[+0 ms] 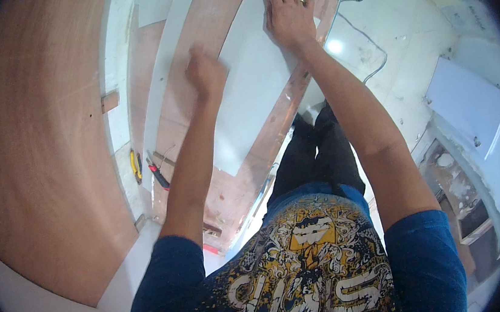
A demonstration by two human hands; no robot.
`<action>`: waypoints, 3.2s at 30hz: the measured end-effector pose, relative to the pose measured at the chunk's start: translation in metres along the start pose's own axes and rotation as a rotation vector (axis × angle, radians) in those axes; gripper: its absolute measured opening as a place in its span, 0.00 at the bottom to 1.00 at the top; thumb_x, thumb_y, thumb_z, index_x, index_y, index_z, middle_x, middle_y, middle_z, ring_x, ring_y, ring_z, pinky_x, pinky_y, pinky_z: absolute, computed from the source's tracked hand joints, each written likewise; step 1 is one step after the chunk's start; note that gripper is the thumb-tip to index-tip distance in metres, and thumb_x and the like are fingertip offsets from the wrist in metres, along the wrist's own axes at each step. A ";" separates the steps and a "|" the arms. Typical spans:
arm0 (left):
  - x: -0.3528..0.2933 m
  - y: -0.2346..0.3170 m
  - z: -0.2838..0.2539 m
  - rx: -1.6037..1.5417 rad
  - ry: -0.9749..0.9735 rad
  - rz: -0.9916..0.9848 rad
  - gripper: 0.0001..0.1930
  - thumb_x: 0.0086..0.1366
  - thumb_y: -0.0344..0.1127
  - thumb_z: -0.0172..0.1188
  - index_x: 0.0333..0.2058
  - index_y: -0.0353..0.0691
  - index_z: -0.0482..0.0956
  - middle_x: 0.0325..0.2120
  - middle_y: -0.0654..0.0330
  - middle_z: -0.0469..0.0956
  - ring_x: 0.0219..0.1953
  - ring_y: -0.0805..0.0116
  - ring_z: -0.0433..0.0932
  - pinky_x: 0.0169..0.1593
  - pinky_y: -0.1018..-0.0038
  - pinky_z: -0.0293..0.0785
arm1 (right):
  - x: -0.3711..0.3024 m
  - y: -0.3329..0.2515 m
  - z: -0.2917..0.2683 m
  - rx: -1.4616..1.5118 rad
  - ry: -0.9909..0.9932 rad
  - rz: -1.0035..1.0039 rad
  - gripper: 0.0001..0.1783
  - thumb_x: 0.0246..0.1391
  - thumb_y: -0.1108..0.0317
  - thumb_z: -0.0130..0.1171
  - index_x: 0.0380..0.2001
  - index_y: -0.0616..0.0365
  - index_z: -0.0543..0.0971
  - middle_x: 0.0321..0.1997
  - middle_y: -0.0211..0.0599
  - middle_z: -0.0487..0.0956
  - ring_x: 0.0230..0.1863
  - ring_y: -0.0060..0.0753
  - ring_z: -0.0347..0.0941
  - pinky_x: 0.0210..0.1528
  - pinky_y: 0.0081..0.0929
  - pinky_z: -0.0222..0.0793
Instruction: The person measures and marks a white panel using a wooden block as a guide, then uses a utility knife to cut the panel. They wipe the panel with a cloth and place it on a workbench. The person also handles a wooden plank and a fan during the process.
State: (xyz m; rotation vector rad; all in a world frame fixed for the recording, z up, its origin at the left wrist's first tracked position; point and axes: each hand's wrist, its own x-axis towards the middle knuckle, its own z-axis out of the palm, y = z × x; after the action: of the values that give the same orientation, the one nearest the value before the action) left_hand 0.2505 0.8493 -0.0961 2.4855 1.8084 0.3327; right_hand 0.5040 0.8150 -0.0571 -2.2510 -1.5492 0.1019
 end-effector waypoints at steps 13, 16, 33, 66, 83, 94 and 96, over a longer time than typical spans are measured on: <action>0.085 0.086 -0.020 -0.032 -0.151 -0.063 0.20 0.66 0.34 0.59 0.56 0.36 0.72 0.46 0.44 0.82 0.46 0.47 0.83 0.53 0.53 0.76 | -0.012 -0.008 0.005 0.065 0.043 0.021 0.20 0.64 0.62 0.52 0.58 0.47 0.74 0.52 0.38 0.78 0.57 0.44 0.74 0.59 0.51 0.60; 0.115 0.096 -0.010 -0.035 -0.162 -0.054 0.19 0.65 0.34 0.60 0.54 0.36 0.72 0.43 0.43 0.82 0.45 0.45 0.83 0.51 0.53 0.77 | -0.008 -0.005 0.007 0.072 0.056 -0.002 0.21 0.64 0.62 0.53 0.59 0.47 0.74 0.53 0.38 0.78 0.56 0.45 0.74 0.60 0.51 0.60; 0.020 0.041 -0.028 0.037 -0.161 -0.069 0.16 0.66 0.29 0.56 0.52 0.35 0.70 0.36 0.44 0.83 0.37 0.43 0.84 0.45 0.51 0.79 | -0.017 -0.007 0.007 0.047 0.033 0.039 0.20 0.63 0.61 0.53 0.58 0.47 0.75 0.53 0.38 0.79 0.57 0.45 0.73 0.60 0.53 0.59; 0.139 0.137 0.017 -0.039 -0.007 0.097 0.16 0.62 0.35 0.59 0.46 0.35 0.73 0.37 0.46 0.83 0.39 0.47 0.84 0.44 0.49 0.74 | -0.008 -0.002 -0.002 0.110 -0.087 0.047 0.27 0.64 0.58 0.53 0.65 0.47 0.70 0.59 0.41 0.78 0.63 0.48 0.71 0.67 0.53 0.57; -0.138 -0.092 -0.069 0.190 -0.066 -0.293 0.12 0.64 0.30 0.59 0.47 0.39 0.76 0.37 0.53 0.84 0.41 0.53 0.84 0.46 0.52 0.69 | -0.014 0.001 0.020 0.112 0.104 -0.031 0.28 0.68 0.46 0.49 0.62 0.48 0.75 0.58 0.44 0.81 0.61 0.50 0.74 0.67 0.52 0.60; -0.093 -0.061 -0.021 0.044 0.144 -0.128 0.12 0.63 0.32 0.58 0.45 0.40 0.77 0.36 0.53 0.83 0.40 0.48 0.82 0.46 0.49 0.70 | -0.004 0.025 0.032 0.191 0.051 -0.107 0.33 0.68 0.40 0.45 0.62 0.54 0.75 0.58 0.46 0.80 0.62 0.51 0.74 0.66 0.50 0.63; -0.154 -0.119 -0.035 0.094 0.150 -0.206 0.06 0.65 0.33 0.54 0.40 0.42 0.76 0.32 0.52 0.82 0.38 0.51 0.81 0.44 0.51 0.67 | -0.003 0.025 0.034 0.187 0.037 -0.107 0.33 0.68 0.39 0.45 0.63 0.53 0.74 0.59 0.45 0.80 0.62 0.51 0.74 0.66 0.50 0.63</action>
State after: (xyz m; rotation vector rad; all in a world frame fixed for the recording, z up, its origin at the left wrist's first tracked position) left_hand 0.0874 0.7378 -0.1039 2.3604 2.1645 0.4428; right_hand 0.5155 0.8138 -0.0978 -2.0124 -1.5680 0.1661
